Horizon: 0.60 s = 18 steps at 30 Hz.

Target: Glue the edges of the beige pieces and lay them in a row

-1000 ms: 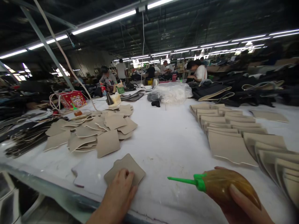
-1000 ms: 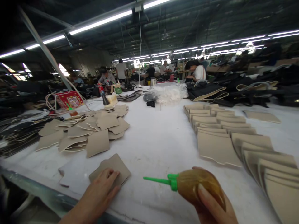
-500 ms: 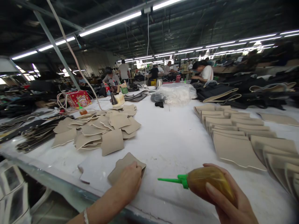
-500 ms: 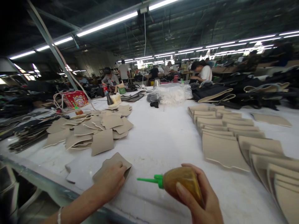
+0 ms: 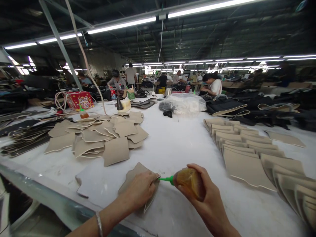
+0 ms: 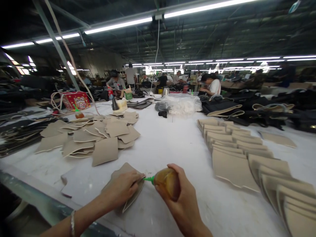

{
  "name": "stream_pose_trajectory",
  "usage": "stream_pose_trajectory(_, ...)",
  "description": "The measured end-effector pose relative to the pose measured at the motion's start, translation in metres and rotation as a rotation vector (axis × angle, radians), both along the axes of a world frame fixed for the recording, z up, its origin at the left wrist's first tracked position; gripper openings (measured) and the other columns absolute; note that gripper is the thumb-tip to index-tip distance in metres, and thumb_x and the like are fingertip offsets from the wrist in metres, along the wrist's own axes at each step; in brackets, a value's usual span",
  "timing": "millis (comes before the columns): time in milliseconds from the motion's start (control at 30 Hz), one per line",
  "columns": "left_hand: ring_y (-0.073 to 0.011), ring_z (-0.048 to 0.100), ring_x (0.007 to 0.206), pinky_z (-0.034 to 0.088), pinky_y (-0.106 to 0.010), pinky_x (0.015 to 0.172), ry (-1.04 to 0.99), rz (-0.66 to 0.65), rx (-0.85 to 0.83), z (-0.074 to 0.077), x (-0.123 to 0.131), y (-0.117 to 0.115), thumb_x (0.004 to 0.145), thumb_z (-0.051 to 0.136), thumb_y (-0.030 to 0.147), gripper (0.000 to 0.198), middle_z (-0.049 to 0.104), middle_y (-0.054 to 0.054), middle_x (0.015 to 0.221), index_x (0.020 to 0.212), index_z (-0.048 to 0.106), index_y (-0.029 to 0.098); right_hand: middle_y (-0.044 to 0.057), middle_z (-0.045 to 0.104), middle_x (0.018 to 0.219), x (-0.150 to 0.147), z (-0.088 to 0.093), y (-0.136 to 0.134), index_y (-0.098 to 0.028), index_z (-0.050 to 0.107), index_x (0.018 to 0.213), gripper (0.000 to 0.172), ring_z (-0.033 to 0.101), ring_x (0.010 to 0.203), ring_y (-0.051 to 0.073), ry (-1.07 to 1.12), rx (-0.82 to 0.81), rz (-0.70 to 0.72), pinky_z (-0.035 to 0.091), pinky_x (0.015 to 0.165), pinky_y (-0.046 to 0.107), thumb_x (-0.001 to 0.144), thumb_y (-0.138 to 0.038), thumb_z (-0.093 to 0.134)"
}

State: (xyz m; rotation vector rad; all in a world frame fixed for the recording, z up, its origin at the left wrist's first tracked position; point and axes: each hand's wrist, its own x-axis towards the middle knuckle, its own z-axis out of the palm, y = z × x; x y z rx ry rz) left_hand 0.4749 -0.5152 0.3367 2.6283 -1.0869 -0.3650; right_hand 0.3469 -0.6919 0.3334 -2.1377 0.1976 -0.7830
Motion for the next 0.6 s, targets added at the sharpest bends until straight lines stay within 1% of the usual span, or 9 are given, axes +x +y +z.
stream_pose_trajectory(100,-0.017,0.06,0.092,0.043,-0.025,0.083,0.056,-0.064,-0.121,-0.006,0.003,0.004,0.077,0.039,0.011,0.04,0.069,-0.002,0.098,0.103,0.066,0.026,0.005,0.057,0.105,0.01,0.002,0.006,-0.025,0.045,0.117,0.045,0.06,0.088,0.022,0.003,-0.051,0.02,0.05,0.079,0.032,0.08,-0.041,0.064)
stream_pose_trajectory(167,-0.0171,0.06,0.092,0.042,-0.025,0.084,0.063,-0.067,-0.16,-0.011,0.005,0.006,0.077,0.038,0.011,0.04,0.068,-0.003,0.098,0.102,0.066,0.025,0.005,0.057,0.106,0.014,0.002,0.01,-0.025,0.045,0.117,0.045,0.06,0.089,0.022,0.007,-0.09,0.025,0.05,0.079,0.032,0.08,-0.041,0.065)
stream_pose_trajectory(267,-0.0176,0.06,0.09,0.042,-0.026,0.082,0.057,-0.06,-0.158,-0.014,0.007,0.008,0.077,0.038,0.011,0.036,0.067,-0.003,0.094,0.098,0.065,0.023,0.004,0.057,0.106,0.015,0.0,0.014,-0.026,0.044,0.118,0.047,0.059,0.09,0.021,0.013,-0.145,0.036,0.05,0.077,0.03,0.079,-0.038,0.066)
stream_pose_trajectory(400,-0.0176,0.06,0.083,0.042,-0.025,0.075,0.036,-0.073,-0.152,-0.013,0.007,0.011,0.08,0.039,0.015,0.03,0.065,-0.003,0.087,0.093,0.065,0.024,0.004,0.056,0.106,0.013,-0.002,0.018,-0.027,0.042,0.119,0.046,0.059,0.09,0.02,0.023,-0.195,0.067,0.05,0.078,0.029,0.08,-0.034,0.065)
stream_pose_trajectory(467,-0.0174,0.06,0.08,0.041,-0.026,0.071,0.023,-0.088,-0.162,-0.014,0.007,0.013,0.081,0.039,0.018,0.03,0.063,-0.002,0.084,0.095,0.064,0.026,0.003,0.056,0.106,0.014,-0.001,0.019,-0.027,0.042,0.119,0.045,0.059,0.089,0.02,0.045,-0.17,0.057,0.05,0.078,0.03,0.08,-0.036,0.065)
stream_pose_trajectory(600,-0.0169,0.059,0.078,0.04,-0.025,0.07,0.02,-0.098,-0.191,-0.019,0.009,0.015,0.083,0.04,0.02,0.029,0.061,0.0,0.081,0.097,0.064,0.029,0.002,0.057,0.104,0.017,0.003,0.016,-0.027,0.044,0.115,0.043,0.059,0.087,0.02,0.096,-0.07,-0.013,0.049,0.081,0.031,0.08,-0.042,0.065)
